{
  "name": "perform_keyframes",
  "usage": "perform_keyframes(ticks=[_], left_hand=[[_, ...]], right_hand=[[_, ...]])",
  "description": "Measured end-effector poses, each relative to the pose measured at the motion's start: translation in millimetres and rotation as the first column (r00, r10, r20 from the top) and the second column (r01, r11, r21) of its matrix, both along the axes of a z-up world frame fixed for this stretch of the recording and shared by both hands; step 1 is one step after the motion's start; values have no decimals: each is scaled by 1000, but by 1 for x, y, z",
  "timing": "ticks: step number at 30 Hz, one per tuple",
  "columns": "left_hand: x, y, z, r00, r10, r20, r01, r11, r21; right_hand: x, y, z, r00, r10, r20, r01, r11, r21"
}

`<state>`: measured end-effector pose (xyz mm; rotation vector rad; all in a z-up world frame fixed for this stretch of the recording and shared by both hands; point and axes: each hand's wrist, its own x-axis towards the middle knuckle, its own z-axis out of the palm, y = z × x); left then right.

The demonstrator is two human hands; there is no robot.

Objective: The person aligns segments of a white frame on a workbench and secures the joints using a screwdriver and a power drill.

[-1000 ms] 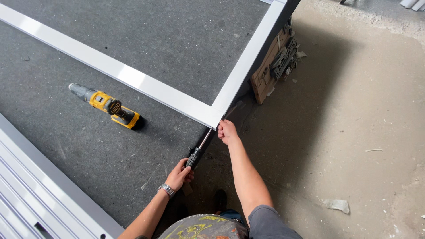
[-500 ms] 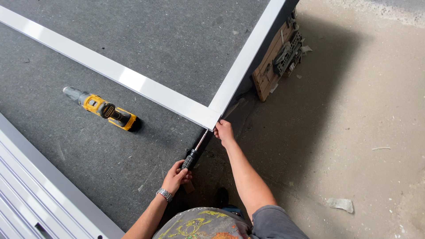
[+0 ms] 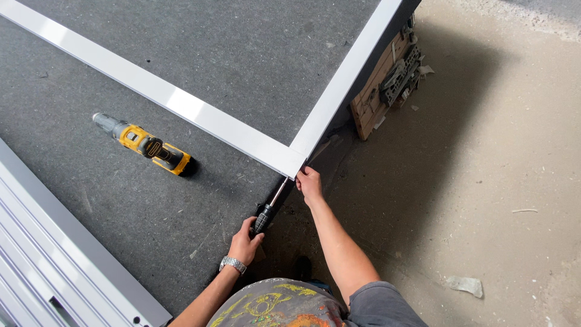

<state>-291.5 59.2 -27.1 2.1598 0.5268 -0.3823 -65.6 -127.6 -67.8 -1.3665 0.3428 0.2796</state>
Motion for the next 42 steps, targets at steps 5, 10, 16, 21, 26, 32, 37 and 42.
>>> perform_keyframes(ticks=[5, 10, 16, 21, 26, 32, 37, 42], left_hand=[[6, 0, -25, 981, 164, -107, -191, 920, -342], [8, 2, -47, 916, 342, -208, -381, 587, -714], [10, -1, -13, 947, 313, -79, -300, 764, -572], [13, -9, 20, 999, -27, 18, 24, 989, 144], [5, -13, -3, 971, 214, -108, -239, 883, -405], [0, -9, -33, 895, 358, -265, -410, 429, -805], [5, -11, -17, 905, 388, -172, -367, 513, -776], [14, -18, 38, 997, -80, -6, 79, 951, 299]], right_hand=[[0, 3, -13, 996, -41, -75, 46, 997, 59], [5, -2, -13, 991, -18, -130, 27, 997, 73], [13, -2, -41, 999, 33, -14, -33, 999, 6], [4, 1, -20, 998, -18, -60, 22, 997, 75], [12, -6, -43, 998, 47, -41, -44, 997, 64], [13, -8, -32, 994, 68, -80, -58, 992, 115], [13, -7, -31, 993, 59, -100, -46, 991, 126], [6, -8, -21, 988, 54, -143, -34, 990, 140]])
